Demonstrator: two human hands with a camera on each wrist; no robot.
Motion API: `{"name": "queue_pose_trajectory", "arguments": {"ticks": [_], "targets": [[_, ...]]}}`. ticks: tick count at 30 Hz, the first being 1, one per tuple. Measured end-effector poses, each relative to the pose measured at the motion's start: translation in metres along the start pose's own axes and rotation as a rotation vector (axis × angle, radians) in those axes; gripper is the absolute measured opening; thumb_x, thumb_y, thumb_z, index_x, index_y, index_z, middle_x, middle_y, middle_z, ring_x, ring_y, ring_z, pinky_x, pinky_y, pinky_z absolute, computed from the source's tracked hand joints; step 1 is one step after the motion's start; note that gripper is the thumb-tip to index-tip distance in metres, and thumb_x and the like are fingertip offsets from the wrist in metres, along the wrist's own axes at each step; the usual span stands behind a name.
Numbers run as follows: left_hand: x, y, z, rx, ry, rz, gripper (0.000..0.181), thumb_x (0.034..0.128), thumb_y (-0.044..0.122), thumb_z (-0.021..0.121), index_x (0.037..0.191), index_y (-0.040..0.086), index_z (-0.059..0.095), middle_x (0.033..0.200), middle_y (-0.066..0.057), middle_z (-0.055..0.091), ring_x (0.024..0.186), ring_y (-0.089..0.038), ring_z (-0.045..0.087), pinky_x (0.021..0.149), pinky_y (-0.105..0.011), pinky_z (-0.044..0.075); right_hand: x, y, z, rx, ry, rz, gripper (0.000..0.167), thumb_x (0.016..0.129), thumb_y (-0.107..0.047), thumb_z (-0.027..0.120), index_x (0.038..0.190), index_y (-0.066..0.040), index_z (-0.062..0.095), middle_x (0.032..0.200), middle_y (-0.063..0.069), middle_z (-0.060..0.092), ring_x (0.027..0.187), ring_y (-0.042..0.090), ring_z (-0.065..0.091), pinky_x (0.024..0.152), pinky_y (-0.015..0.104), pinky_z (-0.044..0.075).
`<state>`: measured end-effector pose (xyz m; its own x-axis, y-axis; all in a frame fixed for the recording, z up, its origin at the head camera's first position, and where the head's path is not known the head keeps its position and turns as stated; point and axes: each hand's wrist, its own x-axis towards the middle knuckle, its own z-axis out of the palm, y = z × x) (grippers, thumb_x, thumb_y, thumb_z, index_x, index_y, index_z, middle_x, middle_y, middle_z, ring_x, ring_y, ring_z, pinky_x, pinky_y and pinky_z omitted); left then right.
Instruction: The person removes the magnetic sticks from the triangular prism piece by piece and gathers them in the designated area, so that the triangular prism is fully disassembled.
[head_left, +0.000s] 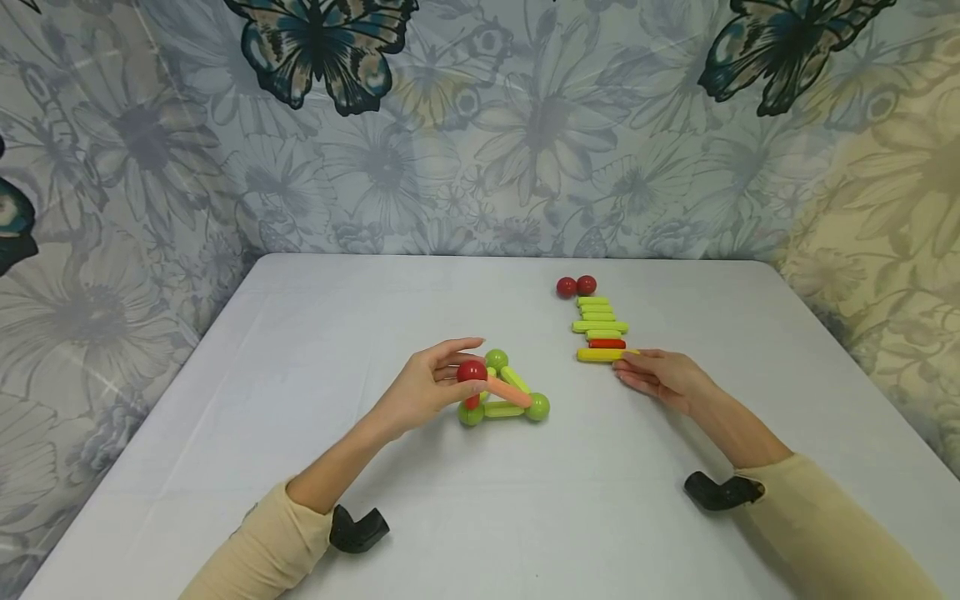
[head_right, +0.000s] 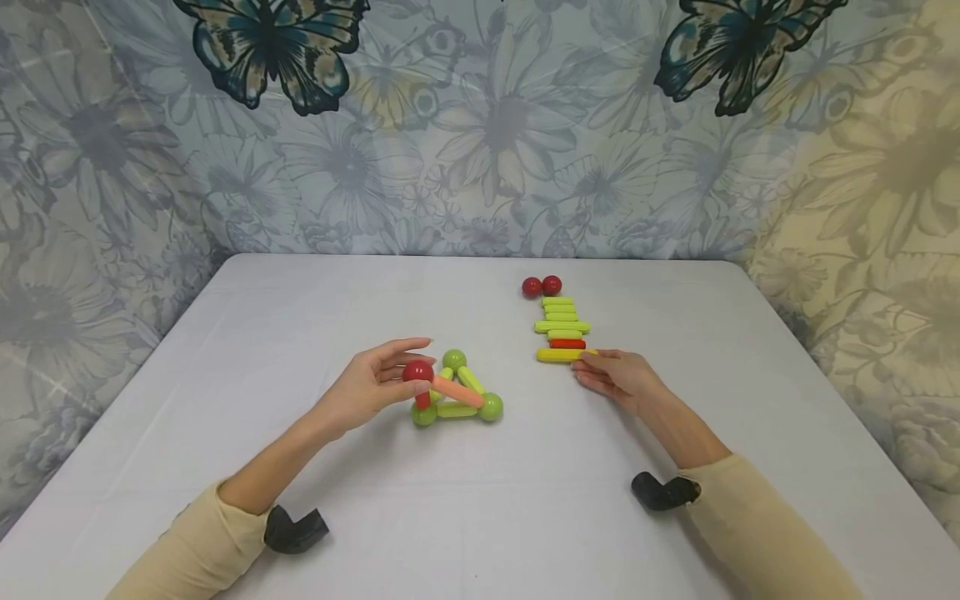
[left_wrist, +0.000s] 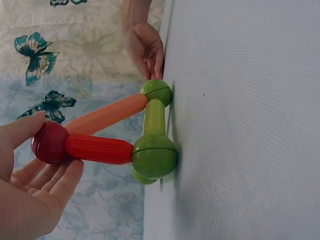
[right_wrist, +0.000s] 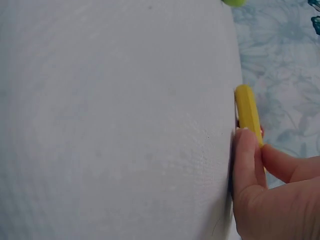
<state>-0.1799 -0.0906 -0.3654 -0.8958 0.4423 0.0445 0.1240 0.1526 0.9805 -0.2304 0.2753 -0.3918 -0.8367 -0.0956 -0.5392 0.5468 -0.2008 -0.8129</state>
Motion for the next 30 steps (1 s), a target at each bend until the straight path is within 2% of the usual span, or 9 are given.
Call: {"name": "queue_pose_trajectory", "arguments": {"ticks": [5, 9, 13, 15, 19, 21, 24, 27, 30], "targets": [[0.000, 0.001, 0.000, -0.001, -0.002, -0.004, 0.060, 0.0864, 0.010, 0.072, 0.141, 0.008, 0.046, 0.128, -0.015, 0.056, 0.107, -0.024, 0.060, 0.086, -0.030, 0.052, 0.002, -0.001, 0.001, 0.012, 0.025, -0.002, 0.064, 0.099, -0.009, 0.052, 0.149, -0.001, 0.013, 0.085, 0.003, 0.069, 0.083, 0.012, 0.068, 0.084, 0.024, 0.051], [0.000, 0.001, -0.001, -0.002, 0.002, -0.016, 0.061, 0.0861, 0.011, 0.072, 0.141, 0.009, 0.046, 0.127, -0.012, 0.057, 0.109, -0.024, 0.059, 0.087, -0.030, 0.051, 0.003, -0.001, 0.002, 0.005, 0.029, -0.012, 0.072, 0.099, -0.008, 0.050, 0.152, -0.002, 0.001, 0.085, 0.002, 0.068, 0.083, 0.011, 0.068, 0.084, 0.023, 0.051], [0.000, 0.001, -0.003, -0.012, -0.003, -0.031, 0.062, 0.0853, 0.011, 0.073, 0.141, 0.010, 0.046, 0.127, -0.010, 0.057, 0.110, -0.023, 0.058, 0.087, -0.030, 0.051, 0.003, -0.001, 0.002, 0.005, 0.033, -0.022, 0.071, 0.100, -0.008, 0.049, 0.152, -0.003, 0.001, 0.086, 0.003, 0.067, 0.083, 0.013, 0.068, 0.084, 0.025, 0.052], [0.001, 0.001, -0.004, -0.026, -0.020, -0.032, 0.063, 0.0852, 0.011, 0.073, 0.141, 0.009, 0.046, 0.127, -0.011, 0.056, 0.111, -0.024, 0.058, 0.087, -0.031, 0.051, 0.003, -0.001, 0.002, -0.032, 0.064, -0.046, 0.071, 0.100, -0.010, 0.050, 0.152, -0.002, 0.002, 0.085, 0.003, 0.065, 0.080, 0.013, 0.068, 0.081, 0.025, 0.053], [0.002, 0.001, -0.009, -0.031, -0.049, -0.018, 0.064, 0.0847, 0.010, 0.074, 0.142, 0.008, 0.045, 0.127, -0.014, 0.055, 0.113, -0.025, 0.057, 0.089, -0.031, 0.050, -0.003, -0.001, 0.006, -0.220, 0.186, -0.171, 0.065, 0.098, -0.022, 0.054, 0.147, 0.000, 0.017, 0.089, 0.004, 0.060, 0.072, 0.008, 0.063, 0.070, 0.019, 0.054], [0.002, 0.001, -0.011, -0.022, -0.052, -0.012, 0.063, 0.0848, 0.011, 0.074, 0.141, 0.010, 0.046, 0.128, -0.014, 0.055, 0.115, -0.024, 0.056, 0.090, -0.030, 0.050, -0.006, -0.002, 0.011, -0.313, 0.209, -0.253, 0.060, 0.098, -0.029, 0.055, 0.141, 0.000, 0.026, 0.098, 0.007, 0.056, 0.074, 0.008, 0.059, 0.068, 0.017, 0.052], [0.002, 0.000, -0.014, -0.016, -0.054, -0.007, 0.062, 0.0847, 0.011, 0.074, 0.141, 0.012, 0.047, 0.129, -0.016, 0.055, 0.116, -0.023, 0.055, 0.091, -0.030, 0.049, -0.008, -0.002, 0.025, -0.400, 0.112, -0.364, 0.054, 0.097, -0.033, 0.055, 0.135, 0.001, 0.035, 0.112, 0.014, 0.050, 0.086, 0.010, 0.057, 0.078, 0.018, 0.051], [0.003, 0.000, -0.014, -0.031, -0.059, -0.004, 0.061, 0.0851, 0.009, 0.073, 0.140, 0.011, 0.047, 0.129, -0.018, 0.054, 0.116, -0.024, 0.056, 0.091, -0.031, 0.049, -0.007, 0.001, 0.042, -0.473, -0.089, -0.439, 0.052, 0.098, -0.029, 0.056, 0.134, 0.004, 0.037, 0.121, 0.019, 0.050, 0.100, 0.018, 0.058, 0.088, 0.023, 0.049], [0.003, -0.001, -0.014, -0.039, -0.058, -0.006, 0.060, 0.0855, 0.007, 0.072, 0.140, 0.009, 0.047, 0.128, -0.018, 0.055, 0.115, -0.025, 0.056, 0.089, -0.031, 0.050, -0.005, 0.007, 0.063, -0.552, -0.275, -0.475, 0.053, 0.097, -0.024, 0.059, 0.135, 0.007, 0.039, 0.125, 0.024, 0.052, 0.110, 0.031, 0.056, 0.093, 0.033, 0.048]]}}
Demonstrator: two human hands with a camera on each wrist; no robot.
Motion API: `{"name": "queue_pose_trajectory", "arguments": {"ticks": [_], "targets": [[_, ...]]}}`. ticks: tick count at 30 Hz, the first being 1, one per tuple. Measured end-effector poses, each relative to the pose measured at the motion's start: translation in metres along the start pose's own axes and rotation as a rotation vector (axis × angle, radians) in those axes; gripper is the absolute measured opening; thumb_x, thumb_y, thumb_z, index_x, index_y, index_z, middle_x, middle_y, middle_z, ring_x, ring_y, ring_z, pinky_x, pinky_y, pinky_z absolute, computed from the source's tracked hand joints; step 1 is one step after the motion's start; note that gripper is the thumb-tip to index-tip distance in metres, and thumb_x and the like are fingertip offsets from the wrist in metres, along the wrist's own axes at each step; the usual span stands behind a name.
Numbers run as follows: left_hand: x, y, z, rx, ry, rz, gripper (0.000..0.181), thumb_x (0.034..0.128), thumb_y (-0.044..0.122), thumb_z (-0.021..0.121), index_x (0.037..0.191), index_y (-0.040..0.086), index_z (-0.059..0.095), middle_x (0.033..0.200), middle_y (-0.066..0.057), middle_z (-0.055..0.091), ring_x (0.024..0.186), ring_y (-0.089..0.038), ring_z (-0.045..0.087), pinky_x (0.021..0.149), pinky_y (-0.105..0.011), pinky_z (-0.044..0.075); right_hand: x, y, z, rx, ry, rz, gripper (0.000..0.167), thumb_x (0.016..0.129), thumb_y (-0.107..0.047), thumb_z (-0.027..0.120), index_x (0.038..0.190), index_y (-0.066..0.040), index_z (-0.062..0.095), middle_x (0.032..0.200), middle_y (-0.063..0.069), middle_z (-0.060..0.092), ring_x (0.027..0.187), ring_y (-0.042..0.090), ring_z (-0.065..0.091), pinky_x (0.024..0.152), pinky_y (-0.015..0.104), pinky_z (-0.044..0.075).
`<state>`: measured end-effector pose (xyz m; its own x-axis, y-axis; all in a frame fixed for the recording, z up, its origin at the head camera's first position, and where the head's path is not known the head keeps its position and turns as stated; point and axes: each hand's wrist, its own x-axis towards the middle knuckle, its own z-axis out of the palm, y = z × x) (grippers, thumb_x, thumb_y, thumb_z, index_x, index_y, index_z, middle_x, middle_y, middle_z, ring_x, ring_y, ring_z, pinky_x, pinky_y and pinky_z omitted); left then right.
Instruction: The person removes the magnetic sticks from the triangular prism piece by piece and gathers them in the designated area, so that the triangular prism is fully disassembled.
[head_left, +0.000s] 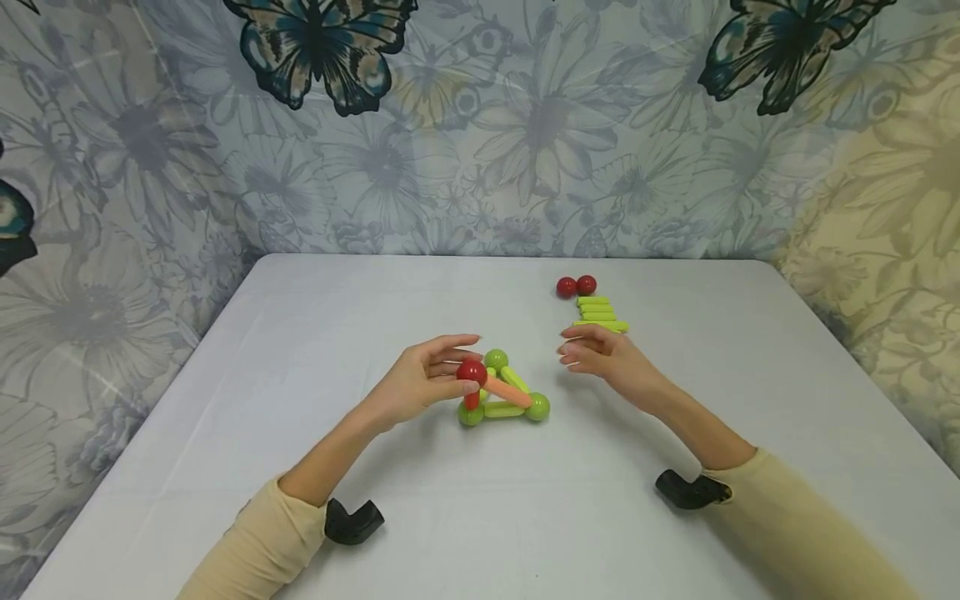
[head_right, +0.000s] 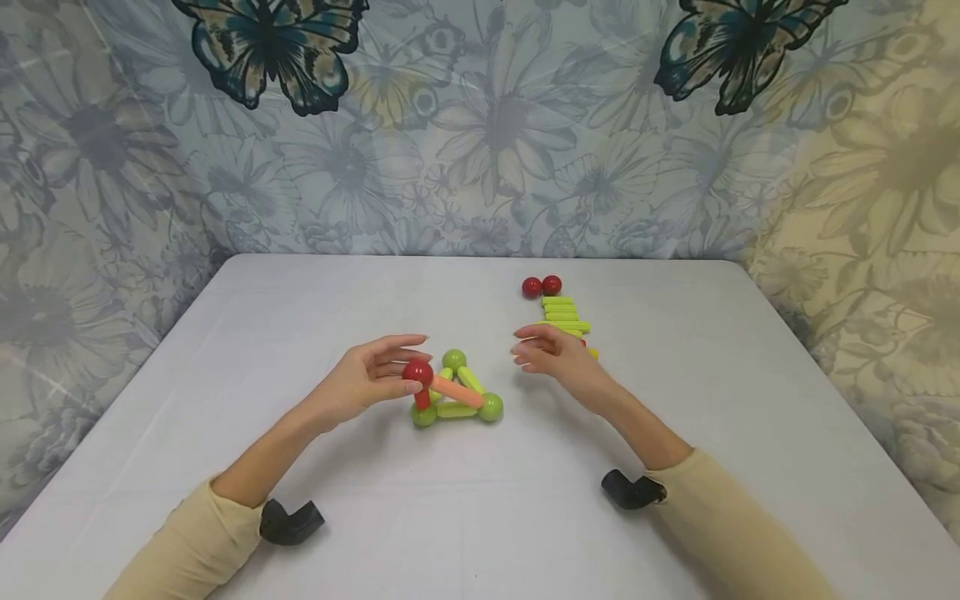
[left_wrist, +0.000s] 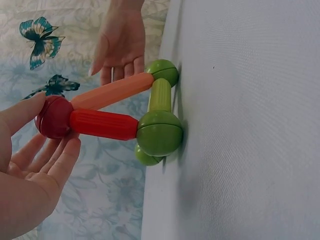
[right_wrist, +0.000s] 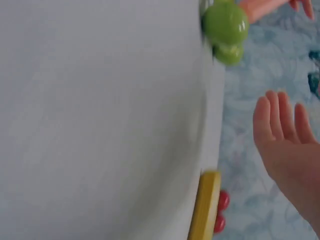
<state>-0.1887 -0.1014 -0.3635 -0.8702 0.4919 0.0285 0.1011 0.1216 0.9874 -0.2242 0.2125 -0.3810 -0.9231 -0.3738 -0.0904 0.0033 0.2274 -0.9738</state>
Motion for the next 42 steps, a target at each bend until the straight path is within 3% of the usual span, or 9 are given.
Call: {"name": "queue_pose_trajectory", "arguments": {"ticks": [3, 8, 16, 20, 23, 28, 34, 38, 42], "targets": [[0.000, 0.000, 0.000, -0.001, -0.003, 0.000, 0.059, 0.0860, 0.008, 0.072, 0.140, 0.009, 0.047, 0.129, -0.017, 0.055, 0.115, -0.025, 0.056, 0.089, -0.031, 0.050, 0.009, -0.006, 0.021, -0.023, -0.150, -0.045, 0.053, 0.095, -0.022, 0.061, 0.135, 0.006, 0.041, 0.127, 0.025, 0.053, 0.115, 0.038, 0.052, 0.096, 0.037, 0.046], [-0.001, -0.001, -0.001, 0.001, -0.014, 0.013, 0.060, 0.0870, 0.012, 0.072, 0.141, 0.009, 0.046, 0.130, -0.015, 0.054, 0.117, -0.024, 0.055, 0.091, -0.033, 0.050, 0.020, -0.011, 0.047, -0.028, -0.345, -0.098, 0.048, 0.094, -0.019, 0.062, 0.134, 0.004, 0.047, 0.125, 0.020, 0.056, 0.116, 0.032, 0.053, 0.098, 0.037, 0.044], [0.001, 0.000, 0.002, -0.040, -0.005, 0.008, 0.058, 0.0875, 0.010, 0.070, 0.140, 0.009, 0.046, 0.128, -0.012, 0.056, 0.117, -0.023, 0.054, 0.093, -0.035, 0.048, 0.032, -0.010, 0.071, -0.093, -0.472, -0.143, 0.033, 0.091, -0.015, 0.067, 0.123, -0.006, 0.060, 0.112, 0.009, 0.062, 0.099, 0.026, 0.055, 0.088, 0.034, 0.047], [0.001, 0.000, 0.002, -0.031, 0.001, 0.011, 0.057, 0.0873, 0.012, 0.071, 0.140, 0.011, 0.047, 0.127, -0.009, 0.057, 0.117, -0.021, 0.055, 0.093, -0.036, 0.048, 0.034, -0.011, 0.076, -0.098, -0.492, -0.166, 0.033, 0.091, -0.015, 0.067, 0.121, -0.005, 0.061, 0.108, 0.010, 0.062, 0.095, 0.027, 0.054, 0.083, 0.033, 0.048], [0.001, -0.001, 0.002, -0.027, 0.001, 0.023, 0.058, 0.0878, 0.014, 0.071, 0.140, 0.011, 0.047, 0.127, -0.007, 0.058, 0.117, -0.020, 0.054, 0.093, -0.036, 0.048, 0.035, -0.012, 0.077, -0.097, -0.484, -0.169, 0.035, 0.092, -0.016, 0.066, 0.124, -0.004, 0.058, 0.111, 0.010, 0.062, 0.100, 0.026, 0.055, 0.088, 0.036, 0.047], [0.001, -0.003, 0.000, -0.060, -0.039, 0.061, 0.059, 0.0891, 0.008, 0.067, 0.143, 0.008, 0.042, 0.130, -0.011, 0.055, 0.120, -0.024, 0.052, 0.095, -0.037, 0.047, 0.035, -0.016, 0.075, -0.104, -0.397, -0.235, 0.051, 0.090, -0.019, 0.068, 0.133, -0.003, 0.047, 0.120, 0.010, 0.056, 0.110, 0.027, 0.053, 0.095, 0.040, 0.046], [0.003, -0.008, -0.002, -0.051, -0.142, 0.096, 0.073, 0.0862, -0.003, 0.065, 0.148, 0.009, 0.029, 0.134, -0.020, 0.047, 0.121, -0.027, 0.049, 0.099, -0.035, 0.043, 0.032, -0.025, 0.071, -0.257, -0.260, -0.527, 0.060, 0.080, -0.010, 0.079, 0.130, 0.001, 0.049, 0.110, 0.013, 0.053, 0.095, 0.035, 0.056, 0.077, 0.040, 0.052], [0.005, -0.012, -0.001, -0.043, -0.115, 0.074, 0.081, 0.0844, -0.004, 0.068, 0.150, 0.011, 0.022, 0.131, -0.022, 0.049, 0.115, -0.028, 0.055, 0.097, -0.036, 0.045, 0.031, -0.032, 0.070, -0.403, -0.210, -0.738, 0.057, 0.074, -0.003, 0.082, 0.124, -0.002, 0.055, 0.108, 0.007, 0.057, 0.085, 0.031, 0.058, 0.071, 0.036, 0.053], [0.005, -0.015, 0.001, -0.031, -0.071, 0.055, 0.076, 0.0840, -0.005, 0.069, 0.148, 0.008, 0.028, 0.123, -0.018, 0.054, 0.108, -0.029, 0.059, 0.092, -0.035, 0.049, 0.029, -0.039, 0.074, -0.497, -0.268, -0.874, 0.052, 0.075, 0.001, 0.080, 0.122, -0.004, 0.058, 0.116, 0.008, 0.058, 0.094, 0.023, 0.059, 0.075, 0.037, 0.055]]}}
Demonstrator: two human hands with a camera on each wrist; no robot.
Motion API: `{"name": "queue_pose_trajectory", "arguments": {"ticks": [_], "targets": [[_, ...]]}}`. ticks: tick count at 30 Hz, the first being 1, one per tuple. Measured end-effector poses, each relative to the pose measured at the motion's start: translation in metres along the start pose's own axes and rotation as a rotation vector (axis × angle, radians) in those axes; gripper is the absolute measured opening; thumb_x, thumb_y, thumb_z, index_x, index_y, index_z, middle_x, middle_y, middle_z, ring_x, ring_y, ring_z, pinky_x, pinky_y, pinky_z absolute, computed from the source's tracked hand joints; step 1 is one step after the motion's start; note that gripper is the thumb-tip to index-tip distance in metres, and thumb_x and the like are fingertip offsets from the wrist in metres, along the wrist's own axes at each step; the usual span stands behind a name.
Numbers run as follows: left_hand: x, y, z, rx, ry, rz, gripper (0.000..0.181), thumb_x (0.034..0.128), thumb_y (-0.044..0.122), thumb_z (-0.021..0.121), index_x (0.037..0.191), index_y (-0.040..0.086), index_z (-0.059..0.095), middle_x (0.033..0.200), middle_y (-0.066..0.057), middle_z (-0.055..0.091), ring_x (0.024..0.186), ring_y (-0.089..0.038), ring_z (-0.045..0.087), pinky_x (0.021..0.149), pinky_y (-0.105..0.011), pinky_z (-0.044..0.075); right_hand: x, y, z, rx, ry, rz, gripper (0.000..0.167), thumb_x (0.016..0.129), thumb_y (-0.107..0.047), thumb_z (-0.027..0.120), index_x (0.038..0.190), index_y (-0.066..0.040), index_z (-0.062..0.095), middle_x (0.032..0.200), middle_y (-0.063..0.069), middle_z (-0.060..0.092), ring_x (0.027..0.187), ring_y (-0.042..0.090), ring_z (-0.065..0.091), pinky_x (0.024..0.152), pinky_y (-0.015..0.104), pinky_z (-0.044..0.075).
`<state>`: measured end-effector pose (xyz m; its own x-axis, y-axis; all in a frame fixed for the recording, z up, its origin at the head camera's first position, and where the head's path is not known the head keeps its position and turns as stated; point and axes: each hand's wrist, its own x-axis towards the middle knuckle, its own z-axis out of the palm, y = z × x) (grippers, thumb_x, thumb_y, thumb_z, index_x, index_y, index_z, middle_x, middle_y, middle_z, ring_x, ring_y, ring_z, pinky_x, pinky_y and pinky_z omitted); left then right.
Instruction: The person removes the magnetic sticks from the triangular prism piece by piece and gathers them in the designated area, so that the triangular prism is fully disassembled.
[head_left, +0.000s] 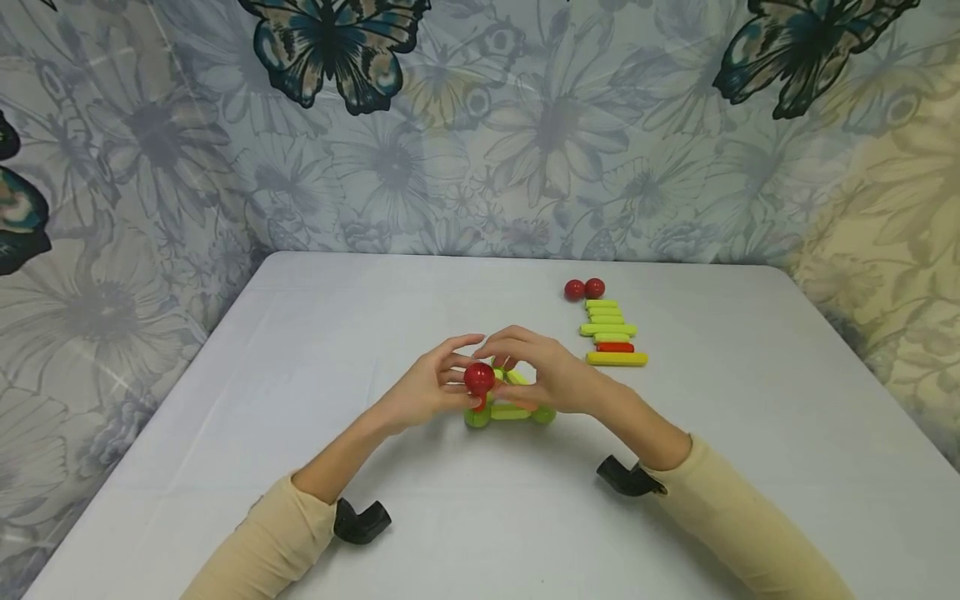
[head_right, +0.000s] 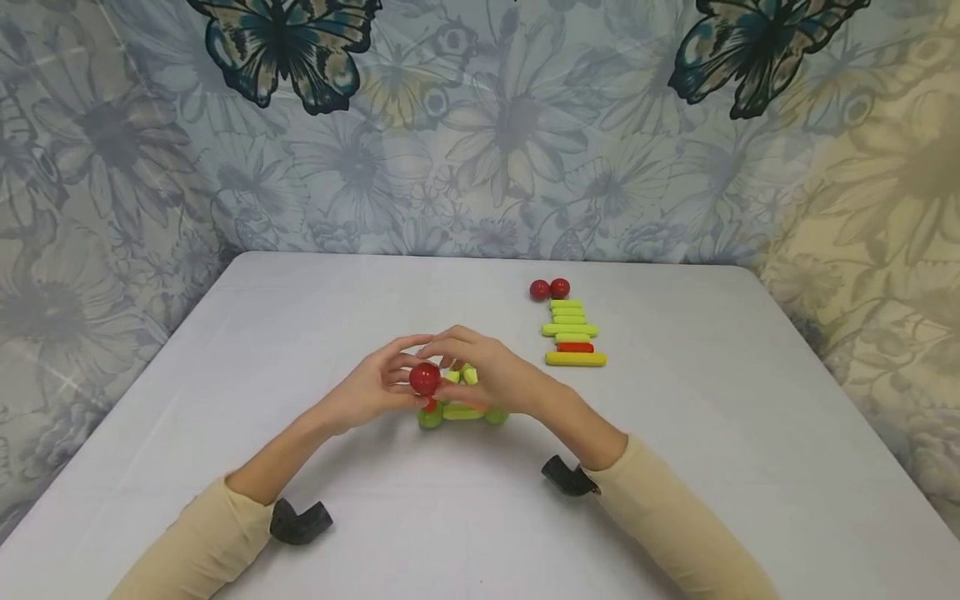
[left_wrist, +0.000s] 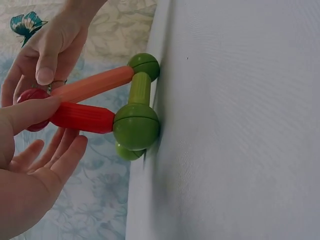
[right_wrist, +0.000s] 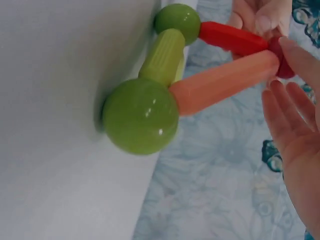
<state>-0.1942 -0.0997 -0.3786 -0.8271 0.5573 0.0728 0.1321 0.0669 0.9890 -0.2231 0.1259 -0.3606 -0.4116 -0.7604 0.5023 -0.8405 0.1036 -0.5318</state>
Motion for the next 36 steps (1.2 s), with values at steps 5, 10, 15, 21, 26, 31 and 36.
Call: {"name": "queue_pose_trajectory", "arguments": {"ticks": [5, 10, 15, 21, 26, 31, 36], "targets": [[0.001, -0.003, 0.005, 0.007, 0.035, 0.021, 0.071, 0.0839, -0.006, 0.068, 0.145, 0.006, 0.034, 0.121, -0.018, 0.053, 0.106, -0.030, 0.061, 0.089, -0.035, 0.051, 0.005, -0.003, 0.006, -0.011, -0.037, -0.088, 0.052, 0.075, 0.006, 0.077, 0.122, -0.002, 0.057, 0.120, 0.012, 0.059, 0.109, 0.021, 0.057, 0.083, 0.034, 0.054], [0.002, -0.005, 0.007, 0.029, 0.057, 0.041, 0.073, 0.0822, -0.010, 0.068, 0.145, 0.002, 0.032, 0.123, -0.019, 0.054, 0.106, -0.031, 0.061, 0.088, -0.033, 0.051, 0.006, -0.001, 0.011, 0.010, -0.045, -0.114, 0.049, 0.077, 0.006, 0.076, 0.122, 0.000, 0.057, 0.116, 0.012, 0.061, 0.106, 0.019, 0.058, 0.086, 0.029, 0.051], [0.002, -0.005, 0.008, 0.027, 0.060, 0.043, 0.073, 0.0816, -0.012, 0.068, 0.145, 0.001, 0.033, 0.123, -0.019, 0.055, 0.106, -0.031, 0.062, 0.088, -0.032, 0.051, 0.005, 0.000, 0.013, 0.010, -0.029, -0.110, 0.049, 0.077, 0.007, 0.076, 0.121, -0.001, 0.057, 0.115, 0.011, 0.061, 0.106, 0.019, 0.057, 0.087, 0.029, 0.051], [0.002, -0.008, 0.009, 0.035, 0.072, 0.031, 0.067, 0.0802, -0.011, 0.069, 0.140, 0.001, 0.041, 0.114, -0.018, 0.059, 0.102, -0.028, 0.062, 0.087, -0.032, 0.052, 0.001, 0.004, 0.020, 0.003, 0.049, -0.140, 0.052, 0.074, 0.010, 0.077, 0.121, 0.002, 0.056, 0.115, 0.012, 0.060, 0.103, 0.023, 0.057, 0.084, 0.031, 0.053], [0.002, -0.007, 0.008, 0.072, 0.096, 0.018, 0.065, 0.0802, -0.009, 0.071, 0.138, 0.000, 0.043, 0.109, -0.015, 0.060, 0.100, -0.026, 0.062, 0.086, -0.030, 0.052, -0.001, 0.008, 0.025, -0.010, 0.119, -0.170, 0.056, 0.071, 0.011, 0.078, 0.122, 0.004, 0.055, 0.118, 0.014, 0.057, 0.104, 0.026, 0.057, 0.083, 0.032, 0.053], [0.002, -0.005, 0.007, 0.106, 0.097, 0.007, 0.060, 0.0815, -0.007, 0.071, 0.136, -0.001, 0.046, 0.108, -0.014, 0.062, 0.099, -0.024, 0.063, 0.085, -0.030, 0.052, -0.002, 0.010, 0.029, -0.029, 0.161, -0.168, 0.051, 0.069, 0.011, 0.079, 0.115, 0.002, 0.060, 0.115, 0.015, 0.056, 0.105, 0.028, 0.057, 0.085, 0.031, 0.053], [0.001, -0.004, 0.007, 0.124, 0.105, 0.002, 0.055, 0.0821, -0.005, 0.071, 0.133, -0.001, 0.050, 0.107, -0.012, 0.064, 0.099, -0.024, 0.064, 0.085, -0.030, 0.052, -0.002, 0.009, 0.031, -0.029, 0.179, -0.139, 0.049, 0.069, 0.012, 0.078, 0.114, 0.002, 0.059, 0.114, 0.015, 0.056, 0.103, 0.028, 0.057, 0.086, 0.032, 0.052]]}}
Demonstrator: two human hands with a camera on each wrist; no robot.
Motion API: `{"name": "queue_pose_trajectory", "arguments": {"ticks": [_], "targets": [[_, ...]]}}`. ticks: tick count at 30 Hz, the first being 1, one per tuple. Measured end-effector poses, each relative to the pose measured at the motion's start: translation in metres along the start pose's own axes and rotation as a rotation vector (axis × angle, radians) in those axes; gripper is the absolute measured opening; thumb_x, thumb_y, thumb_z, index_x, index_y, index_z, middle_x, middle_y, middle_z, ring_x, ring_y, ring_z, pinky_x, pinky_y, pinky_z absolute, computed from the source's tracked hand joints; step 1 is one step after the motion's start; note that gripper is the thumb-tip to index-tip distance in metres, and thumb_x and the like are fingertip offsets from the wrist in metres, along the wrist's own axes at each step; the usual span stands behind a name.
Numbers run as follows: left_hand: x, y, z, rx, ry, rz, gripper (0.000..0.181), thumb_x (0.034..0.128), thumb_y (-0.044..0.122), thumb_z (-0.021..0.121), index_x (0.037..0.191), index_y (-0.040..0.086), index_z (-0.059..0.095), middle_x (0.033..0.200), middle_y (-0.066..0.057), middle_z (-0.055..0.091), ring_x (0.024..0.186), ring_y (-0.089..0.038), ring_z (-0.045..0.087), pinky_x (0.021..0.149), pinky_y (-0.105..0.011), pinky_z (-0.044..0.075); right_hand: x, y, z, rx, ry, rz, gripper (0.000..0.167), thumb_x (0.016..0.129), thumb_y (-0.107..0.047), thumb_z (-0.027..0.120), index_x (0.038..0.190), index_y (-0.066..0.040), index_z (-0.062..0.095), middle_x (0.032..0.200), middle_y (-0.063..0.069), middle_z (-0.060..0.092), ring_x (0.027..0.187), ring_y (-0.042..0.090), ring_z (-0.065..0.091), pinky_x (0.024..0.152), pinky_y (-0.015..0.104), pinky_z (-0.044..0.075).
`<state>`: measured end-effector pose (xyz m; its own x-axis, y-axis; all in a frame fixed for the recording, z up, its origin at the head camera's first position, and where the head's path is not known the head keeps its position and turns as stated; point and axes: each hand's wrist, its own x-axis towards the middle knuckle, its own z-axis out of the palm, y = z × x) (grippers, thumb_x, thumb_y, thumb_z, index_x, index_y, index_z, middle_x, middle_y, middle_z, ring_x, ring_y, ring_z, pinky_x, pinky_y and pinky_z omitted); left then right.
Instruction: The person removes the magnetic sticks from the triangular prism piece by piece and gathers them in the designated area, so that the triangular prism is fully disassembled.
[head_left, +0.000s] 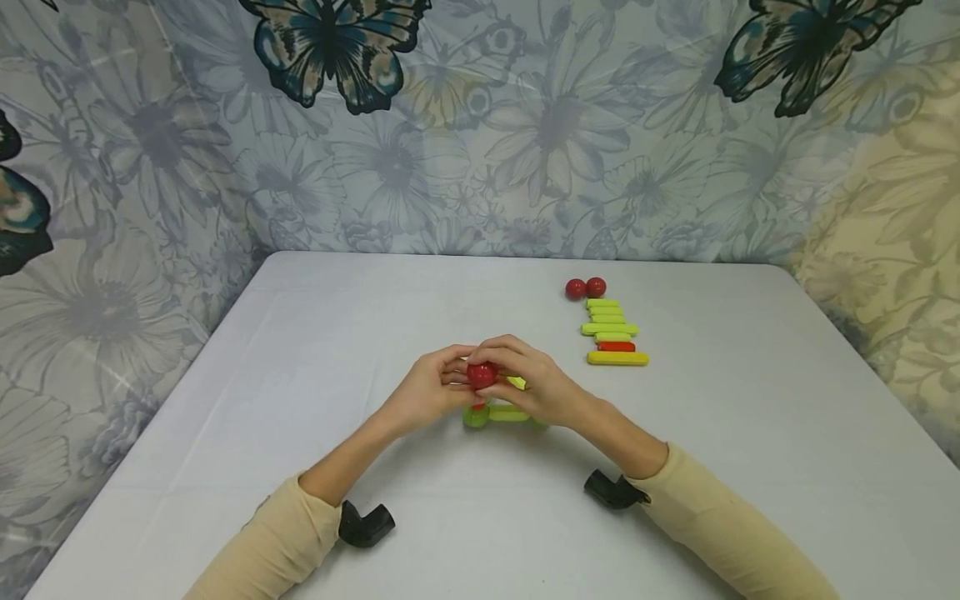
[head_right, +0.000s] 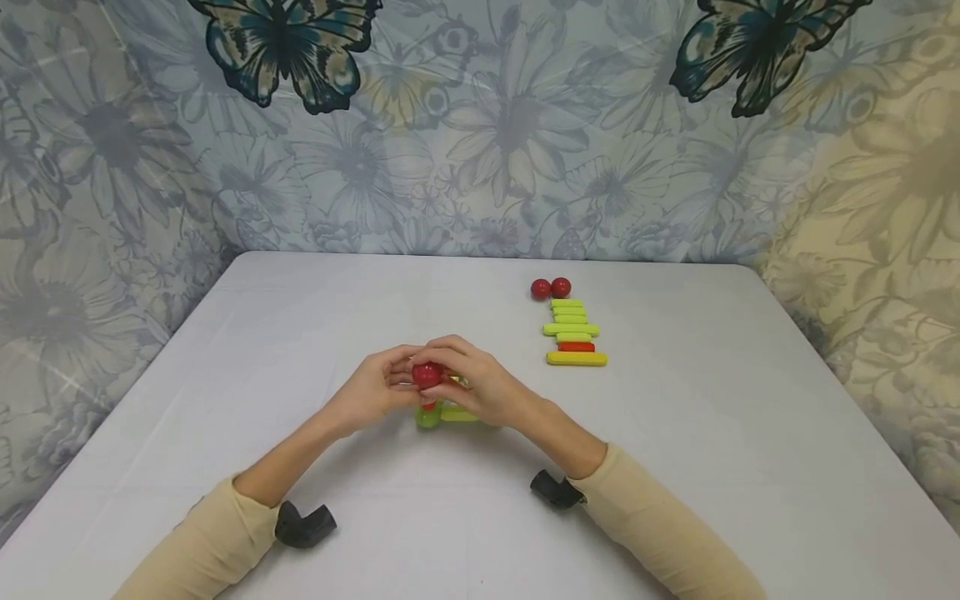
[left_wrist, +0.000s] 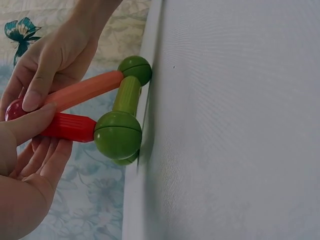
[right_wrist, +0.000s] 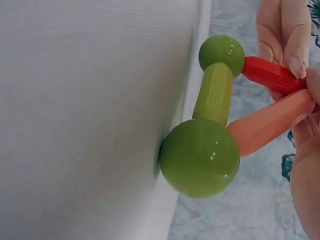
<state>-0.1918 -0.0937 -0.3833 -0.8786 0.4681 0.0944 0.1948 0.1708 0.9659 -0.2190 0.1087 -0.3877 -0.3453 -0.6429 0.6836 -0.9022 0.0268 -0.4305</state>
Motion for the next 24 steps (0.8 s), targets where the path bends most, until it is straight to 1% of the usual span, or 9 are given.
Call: {"name": "queue_pose_trajectory", "arguments": {"ticks": [4, 7, 11, 14, 16, 19, 24], "targets": [[0.0006, -0.0023, 0.0012, 0.018, 0.006, 0.010, 0.049, 0.0820, -0.003, 0.072, 0.127, -0.002, 0.054, 0.104, -0.012, 0.066, 0.095, -0.023, 0.065, 0.083, -0.030, 0.053, 0.0014, -0.0019, 0.0003, 0.060, 0.022, 0.043, 0.050, 0.071, 0.015, 0.075, 0.116, 0.005, 0.057, 0.112, 0.016, 0.055, 0.099, 0.027, 0.058, 0.082, 0.032, 0.054], [0.0010, -0.0040, 0.0029, 0.010, 0.004, 0.017, 0.049, 0.0817, -0.004, 0.072, 0.127, -0.003, 0.053, 0.103, -0.012, 0.067, 0.093, -0.023, 0.066, 0.081, -0.030, 0.054, 0.0025, -0.0028, 0.0005, 0.096, 0.034, 0.063, 0.050, 0.072, 0.016, 0.073, 0.117, 0.005, 0.055, 0.112, 0.017, 0.055, 0.098, 0.027, 0.058, 0.080, 0.033, 0.055], [0.0009, -0.0035, 0.0045, -0.012, 0.025, 0.004, 0.057, 0.0801, -0.007, 0.072, 0.132, -0.001, 0.050, 0.104, -0.012, 0.066, 0.096, -0.023, 0.065, 0.082, -0.030, 0.054, 0.0029, -0.0018, -0.0006, 0.066, 0.063, 0.069, 0.050, 0.069, 0.011, 0.078, 0.114, 0.002, 0.058, 0.107, 0.014, 0.059, 0.095, 0.024, 0.058, 0.079, 0.032, 0.055], [0.0009, -0.0032, 0.0043, -0.020, 0.040, -0.002, 0.059, 0.0792, -0.008, 0.073, 0.133, -0.001, 0.050, 0.104, -0.013, 0.066, 0.097, -0.024, 0.064, 0.082, -0.029, 0.053, 0.0032, -0.0013, -0.0022, 0.047, 0.093, 0.083, 0.051, 0.065, 0.008, 0.083, 0.110, -0.001, 0.062, 0.102, 0.011, 0.063, 0.086, 0.020, 0.057, 0.071, 0.031, 0.053], [0.0011, -0.0031, 0.0040, -0.028, 0.038, 0.000, 0.059, 0.0792, -0.009, 0.072, 0.133, -0.002, 0.049, 0.105, -0.014, 0.066, 0.098, -0.025, 0.064, 0.083, -0.030, 0.053, 0.0030, -0.0012, -0.0031, 0.060, 0.106, 0.098, 0.050, 0.064, 0.008, 0.083, 0.109, -0.001, 0.063, 0.100, 0.010, 0.064, 0.081, 0.018, 0.055, 0.065, 0.031, 0.050], [0.0012, -0.0027, 0.0035, -0.014, 0.035, -0.002, 0.059, 0.0797, -0.008, 0.072, 0.133, -0.002, 0.049, 0.105, -0.014, 0.066, 0.098, -0.025, 0.065, 0.083, -0.030, 0.053, 0.0028, -0.0019, -0.0038, 0.124, 0.129, 0.126, 0.048, 0.064, 0.013, 0.081, 0.107, 0.003, 0.063, 0.099, 0.013, 0.063, 0.076, 0.018, 0.054, 0.064, 0.027, 0.050], [0.0011, -0.0023, 0.0035, 0.016, 0.032, -0.015, 0.056, 0.0815, -0.005, 0.071, 0.133, 0.000, 0.050, 0.106, -0.012, 0.066, 0.098, -0.024, 0.065, 0.084, -0.030, 0.053, 0.0033, -0.0020, -0.0032, 0.242, 0.197, 0.160, 0.048, 0.065, 0.023, 0.074, 0.108, 0.010, 0.059, 0.101, 0.021, 0.060, 0.072, 0.021, 0.061, 0.068, 0.024, 0.054]]}}
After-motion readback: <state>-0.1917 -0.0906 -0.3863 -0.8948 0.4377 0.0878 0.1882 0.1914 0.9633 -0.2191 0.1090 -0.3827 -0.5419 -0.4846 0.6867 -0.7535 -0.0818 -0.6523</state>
